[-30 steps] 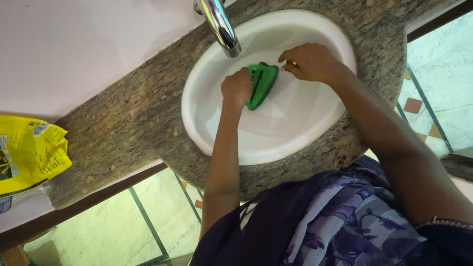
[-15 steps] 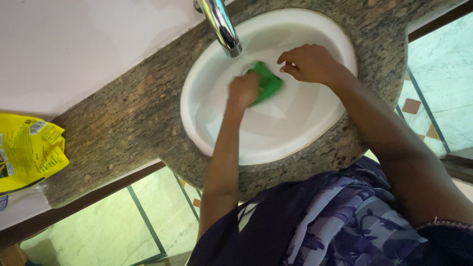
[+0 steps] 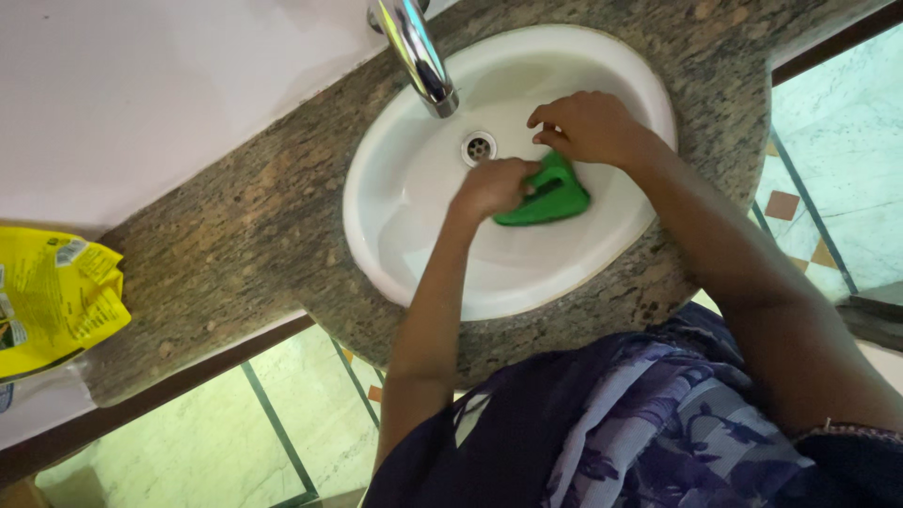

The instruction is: The person scrubs the interior of a white bathroom sink with a green sponge, repeatedly rubbing the basin and drain area. The person occasionally rinses the sponge under the faucet and continues scrubbing.

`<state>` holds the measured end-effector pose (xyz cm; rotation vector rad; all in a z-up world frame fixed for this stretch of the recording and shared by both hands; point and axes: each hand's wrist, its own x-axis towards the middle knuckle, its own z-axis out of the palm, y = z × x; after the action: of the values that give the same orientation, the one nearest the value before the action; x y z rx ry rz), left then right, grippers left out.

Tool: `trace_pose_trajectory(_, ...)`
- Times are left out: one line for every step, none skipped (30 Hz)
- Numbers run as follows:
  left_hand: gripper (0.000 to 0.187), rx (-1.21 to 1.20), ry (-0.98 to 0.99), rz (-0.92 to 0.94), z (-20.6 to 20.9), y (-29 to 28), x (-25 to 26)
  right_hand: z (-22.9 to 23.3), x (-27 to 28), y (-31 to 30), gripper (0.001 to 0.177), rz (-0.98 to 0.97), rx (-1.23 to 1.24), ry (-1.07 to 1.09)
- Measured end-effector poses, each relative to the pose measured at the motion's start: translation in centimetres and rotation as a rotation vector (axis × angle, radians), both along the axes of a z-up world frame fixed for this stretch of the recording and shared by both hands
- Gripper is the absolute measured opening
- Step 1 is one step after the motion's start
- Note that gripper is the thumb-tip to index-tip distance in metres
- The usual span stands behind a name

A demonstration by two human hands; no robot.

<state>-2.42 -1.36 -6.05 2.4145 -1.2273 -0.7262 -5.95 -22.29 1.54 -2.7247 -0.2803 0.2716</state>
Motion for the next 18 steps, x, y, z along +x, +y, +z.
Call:
trace_pose_trajectory(0.04,-0.018,0.026,0.03,0.5,-0.2,0.2,-0.1,0.0,-0.1,0.027,0.01,-0.002,-0.021)
trace_pose_trajectory(0.041,-0.034,0.055,0.066,0.8,0.0,0.4,-0.2,0.1,-0.1,0.027,0.027,-0.003,-0.04)
trace_pose_trajectory(0.041,-0.05,0.083,0.101,1.1,0.3,0.7,-0.2,0.1,0.0,0.027,0.043,-0.003,-0.059)
trace_pose_trajectory(0.033,0.031,-0.012,0.195,1.2,1.3,1.2,-0.1,0.1,0.1,0.027,0.031,-0.003,-0.04)
trace_pose_trajectory(0.026,0.113,-0.107,0.288,1.4,2.5,1.9,0.0,-0.1,0.3,0.027,0.019,-0.003,-0.021)
trace_pose_trajectory(0.021,0.193,-0.204,0.377,1.4,3.3,2.5,0.2,0.0,0.3,0.027,0.003,-0.004,-0.005)
trace_pose_trajectory(0.018,0.193,-0.244,0.422,1.2,3.6,2.7,0.4,0.1,0.3,0.027,0.0,0.002,0.007)
trace_pose_trajectory(0.016,0.195,-0.281,0.466,0.9,3.9,2.6,0.4,0.1,0.3,0.027,-0.002,0.01,0.022)
trace_pose_trajectory(0.014,0.197,-0.319,0.51,0.7,4.1,2.5,0.4,0.0,0.4,0.027,-0.005,0.018,0.038)
trace_pose_trajectory(0.019,0.224,-0.24,0.426,0.5,3.2,2.4,0.4,0.0,0.4,0.027,0.006,-0.002,0.024)
trace_pose_trajectory(0.026,0.251,-0.161,0.342,0.4,1.8,2.0,0.3,0.1,0.4,0.026,0.017,-0.022,0.01)
trace_pose_trajectory(0.033,0.114,-0.135,0.187,0.5,0.8,1.1,0.1,0.0,0.3,0.026,0.026,-0.044,-0.002)
trace_pose_trajectory(0.042,-0.021,-0.109,0.033,0.7,0.1,0.3,-0.1,0.1,0.3,0.026,0.025,-0.05,-0.008)
trace_pose_trajectory(0.046,0.001,-0.058,0.03,1.0,-0.2,0.3,-0.4,0.2,0.3,0.026,0.027,-0.056,-0.012)
trace_pose_trajectory(0.05,0.023,-0.007,0.026,1.2,-0.4,0.4,-0.6,0.3,0.3,0.026,0.028,-0.062,-0.016)
trace_pose_trajectory(0.054,0.046,0.044,0.028,1.2,-0.4,0.4,-0.6,0.2,0.3,0.027,0.035,-0.037,-0.003)
trace_pose_trajectory(0.048,0.039,-0.009,0.108,1.1,0.3,0.9,-0.5,0.1,0.2,0.029,0.041,-0.011,0.01)
trace_pose_trajectory(0.043,0.031,-0.066,0.188,0.9,1.3,2.1,-0.1,0.2,0.2,0.03,0.048,0.013,0.019)
